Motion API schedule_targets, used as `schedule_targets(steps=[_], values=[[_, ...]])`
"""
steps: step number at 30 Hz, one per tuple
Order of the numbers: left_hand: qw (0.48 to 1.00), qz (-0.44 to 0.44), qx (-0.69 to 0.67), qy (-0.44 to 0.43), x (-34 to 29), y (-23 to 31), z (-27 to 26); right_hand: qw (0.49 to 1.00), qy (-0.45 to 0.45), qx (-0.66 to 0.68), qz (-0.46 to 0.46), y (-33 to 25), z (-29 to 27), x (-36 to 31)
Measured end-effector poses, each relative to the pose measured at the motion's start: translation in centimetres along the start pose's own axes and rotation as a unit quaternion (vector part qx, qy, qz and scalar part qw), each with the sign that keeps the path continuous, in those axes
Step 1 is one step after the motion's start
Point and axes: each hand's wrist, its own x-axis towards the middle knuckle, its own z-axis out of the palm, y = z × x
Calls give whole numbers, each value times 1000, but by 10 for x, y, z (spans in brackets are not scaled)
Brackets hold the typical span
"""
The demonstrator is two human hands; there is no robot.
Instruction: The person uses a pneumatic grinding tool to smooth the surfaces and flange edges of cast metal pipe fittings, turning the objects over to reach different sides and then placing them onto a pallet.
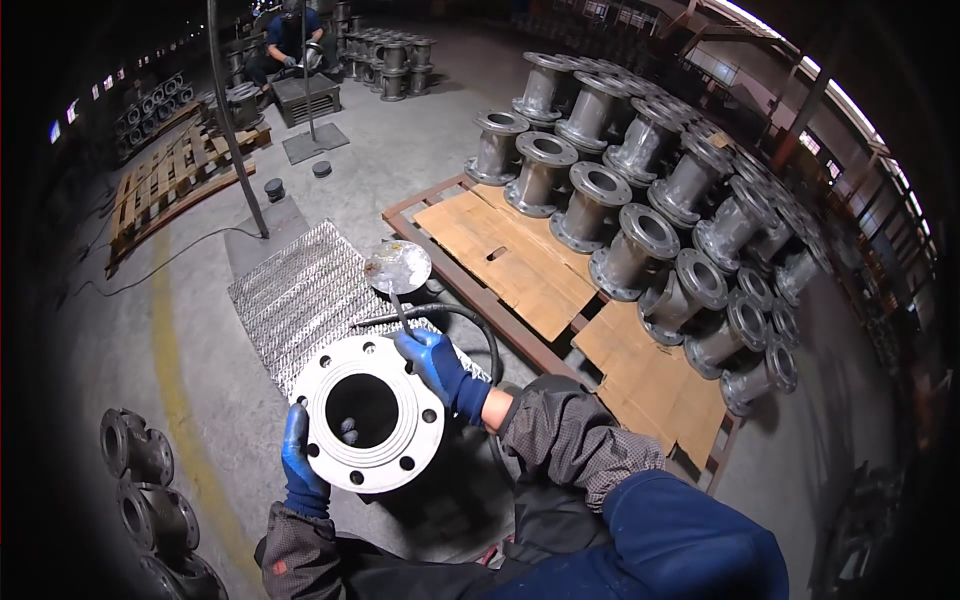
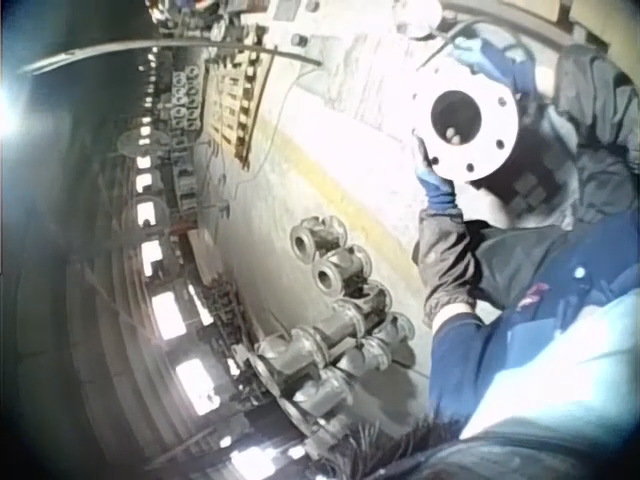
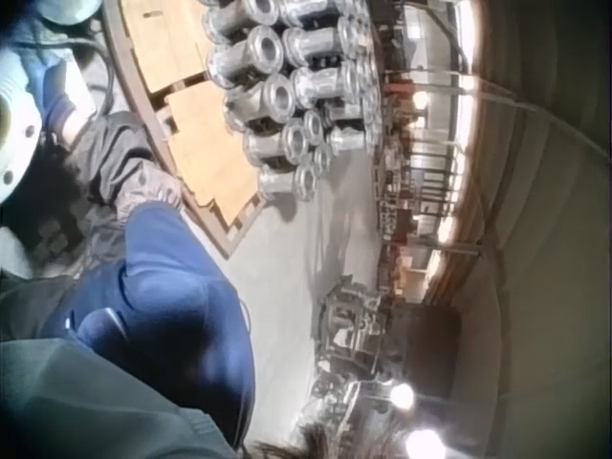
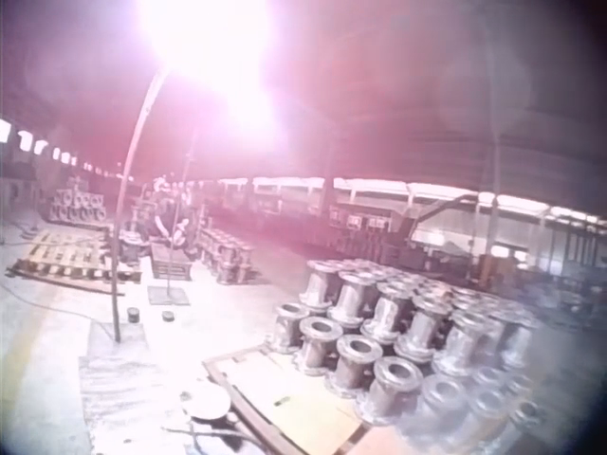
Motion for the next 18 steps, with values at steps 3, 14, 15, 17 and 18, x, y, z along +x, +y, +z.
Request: schedule_targets(steps=[3, 14, 15, 17, 18], values=[[1000, -1, -16, 9, 0, 6, -8, 1000, -15, 0, 2, 1, 7, -1], [874, 291, 376, 102, -52, 46, 16, 991, -47, 126, 1, 54, 52, -1], [871, 290, 381, 113, -57, 46, 20, 995, -23, 97, -19, 66, 56, 0], [866, 279, 397, 123, -62, 45, 22, 996, -23, 80, 11, 74, 59, 2], [873, 268, 388, 122, -66, 45, 26, 996, -8, 90, -11, 74, 64, 4]])
